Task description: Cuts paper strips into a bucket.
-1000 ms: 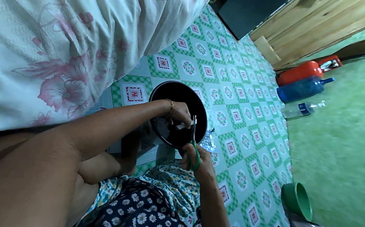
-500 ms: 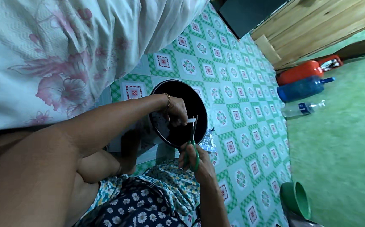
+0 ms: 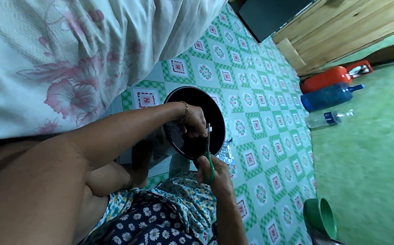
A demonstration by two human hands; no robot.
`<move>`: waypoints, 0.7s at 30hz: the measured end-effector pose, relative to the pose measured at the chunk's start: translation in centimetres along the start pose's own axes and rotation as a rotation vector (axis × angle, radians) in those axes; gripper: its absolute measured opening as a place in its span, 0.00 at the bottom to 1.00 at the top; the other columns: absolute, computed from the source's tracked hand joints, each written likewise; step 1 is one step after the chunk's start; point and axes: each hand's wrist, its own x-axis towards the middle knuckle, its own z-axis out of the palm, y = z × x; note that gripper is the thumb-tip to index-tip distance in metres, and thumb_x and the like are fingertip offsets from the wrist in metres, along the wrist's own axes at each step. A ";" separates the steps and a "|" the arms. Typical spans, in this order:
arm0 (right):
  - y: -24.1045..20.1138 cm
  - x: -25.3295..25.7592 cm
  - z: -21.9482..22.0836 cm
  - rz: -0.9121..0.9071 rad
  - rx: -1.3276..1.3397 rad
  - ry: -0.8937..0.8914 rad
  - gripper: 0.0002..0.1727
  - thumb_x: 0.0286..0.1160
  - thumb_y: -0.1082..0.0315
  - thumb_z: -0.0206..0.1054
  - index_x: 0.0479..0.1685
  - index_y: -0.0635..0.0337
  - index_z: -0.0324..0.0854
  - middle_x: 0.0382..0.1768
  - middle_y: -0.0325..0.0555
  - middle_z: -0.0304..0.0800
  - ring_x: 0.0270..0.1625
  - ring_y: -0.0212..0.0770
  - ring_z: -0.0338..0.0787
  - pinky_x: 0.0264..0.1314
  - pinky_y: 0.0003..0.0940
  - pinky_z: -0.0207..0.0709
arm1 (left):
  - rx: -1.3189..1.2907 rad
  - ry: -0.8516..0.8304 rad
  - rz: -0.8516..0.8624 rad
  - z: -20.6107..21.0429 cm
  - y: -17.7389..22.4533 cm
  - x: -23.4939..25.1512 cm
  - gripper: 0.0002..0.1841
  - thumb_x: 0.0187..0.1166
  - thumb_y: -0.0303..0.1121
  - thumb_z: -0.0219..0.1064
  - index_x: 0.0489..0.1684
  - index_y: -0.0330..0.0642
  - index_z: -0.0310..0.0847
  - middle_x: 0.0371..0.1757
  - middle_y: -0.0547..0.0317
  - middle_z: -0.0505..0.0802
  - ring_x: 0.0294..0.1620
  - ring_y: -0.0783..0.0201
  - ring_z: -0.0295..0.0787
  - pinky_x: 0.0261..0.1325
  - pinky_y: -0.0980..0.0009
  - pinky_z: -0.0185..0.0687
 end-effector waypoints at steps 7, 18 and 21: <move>0.2 0.1 -0.6 0.026 0.031 0.001 0.11 0.86 0.69 0.54 0.36 0.62 0.79 0.13 0.31 0.84 0.14 0.23 0.82 0.19 0.16 0.77 | -0.095 0.021 -0.037 -1.1 -0.6 -0.6 0.08 0.84 0.23 0.62 0.51 0.32 0.86 0.40 0.53 0.90 0.35 0.67 0.84 0.42 0.69 0.79; -0.7 -0.5 -0.4 0.093 -0.179 -0.132 0.17 0.85 0.58 0.55 0.46 0.65 0.78 0.20 0.32 0.85 0.21 0.24 0.85 0.25 0.18 0.78 | 0.024 0.035 -0.007 -0.3 -0.2 0.4 0.49 0.75 0.26 0.76 0.95 0.38 0.42 0.54 0.35 0.90 0.48 0.53 0.88 0.53 0.63 0.83; -0.6 -0.5 -0.4 0.084 -0.151 -0.116 0.15 0.85 0.59 0.56 0.44 0.65 0.78 0.18 0.31 0.84 0.20 0.25 0.85 0.25 0.19 0.80 | -0.021 0.031 -0.010 -0.1 0.0 0.4 0.53 0.74 0.23 0.75 0.96 0.38 0.35 0.55 0.33 0.89 0.49 0.52 0.88 0.54 0.63 0.83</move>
